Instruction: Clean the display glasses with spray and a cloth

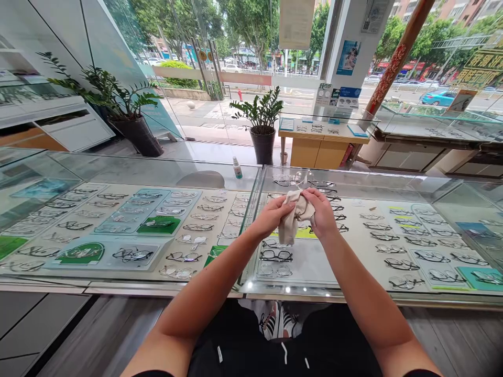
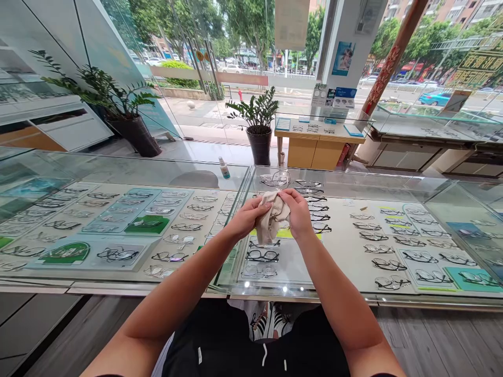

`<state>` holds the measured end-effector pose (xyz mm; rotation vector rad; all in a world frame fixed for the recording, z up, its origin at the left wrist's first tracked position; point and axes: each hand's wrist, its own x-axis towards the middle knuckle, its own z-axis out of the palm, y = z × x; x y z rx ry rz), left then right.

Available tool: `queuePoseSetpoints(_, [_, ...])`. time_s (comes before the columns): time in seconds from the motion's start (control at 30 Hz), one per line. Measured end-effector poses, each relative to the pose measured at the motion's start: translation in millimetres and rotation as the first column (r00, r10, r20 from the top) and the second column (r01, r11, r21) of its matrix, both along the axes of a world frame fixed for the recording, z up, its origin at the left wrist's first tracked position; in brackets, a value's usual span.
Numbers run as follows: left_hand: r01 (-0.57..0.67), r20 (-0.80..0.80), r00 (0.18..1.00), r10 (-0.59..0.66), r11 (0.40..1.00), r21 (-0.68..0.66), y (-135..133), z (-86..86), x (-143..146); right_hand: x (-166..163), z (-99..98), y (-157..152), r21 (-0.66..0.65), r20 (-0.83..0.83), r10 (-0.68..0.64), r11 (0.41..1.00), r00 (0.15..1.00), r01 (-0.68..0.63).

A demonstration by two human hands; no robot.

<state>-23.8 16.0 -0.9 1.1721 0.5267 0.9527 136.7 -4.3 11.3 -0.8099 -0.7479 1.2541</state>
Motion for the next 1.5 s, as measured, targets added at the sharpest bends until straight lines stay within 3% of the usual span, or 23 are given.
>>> queuePoseSetpoints(0.17, [0.030,-0.036,0.999,-0.027,0.996,0.078,-5,4.6,-1,1,-0.8,0,0.006,0.010,0.006,1.000,1.000,-0.006])
queuePoseSetpoints(0.43, [-0.182,-0.009,0.983,0.182,0.982,0.045,-4,4.7,6,-5,-5.8,-3,0.024,0.061,0.094,0.995,0.994,-0.096])
queuePoseSetpoints(0.6, [-0.223,-0.018,0.974,0.226,0.971,0.088,0,1.7,7,-5,-3.7,-2,-0.007,0.093,0.087,0.996,0.992,-0.087])
queuePoseSetpoints(0.93, [-0.004,-0.149,0.988,0.035,0.979,0.206,-1,4.7,-6,4,-4.4,4,0.025,0.128,0.011,1.000,0.992,-0.015])
queuePoseSetpoints(1.27, [-0.195,-0.109,0.970,0.216,0.965,0.177,5,-1.9,0,-3,-3.2,-2,0.012,0.117,0.099,0.995,0.988,-0.101])
queuePoseSetpoints(1.5, [-0.060,-0.148,0.984,0.097,0.970,0.235,5,-0.6,-4,4,-5.7,4,0.015,0.093,0.040,0.999,0.995,-0.041])
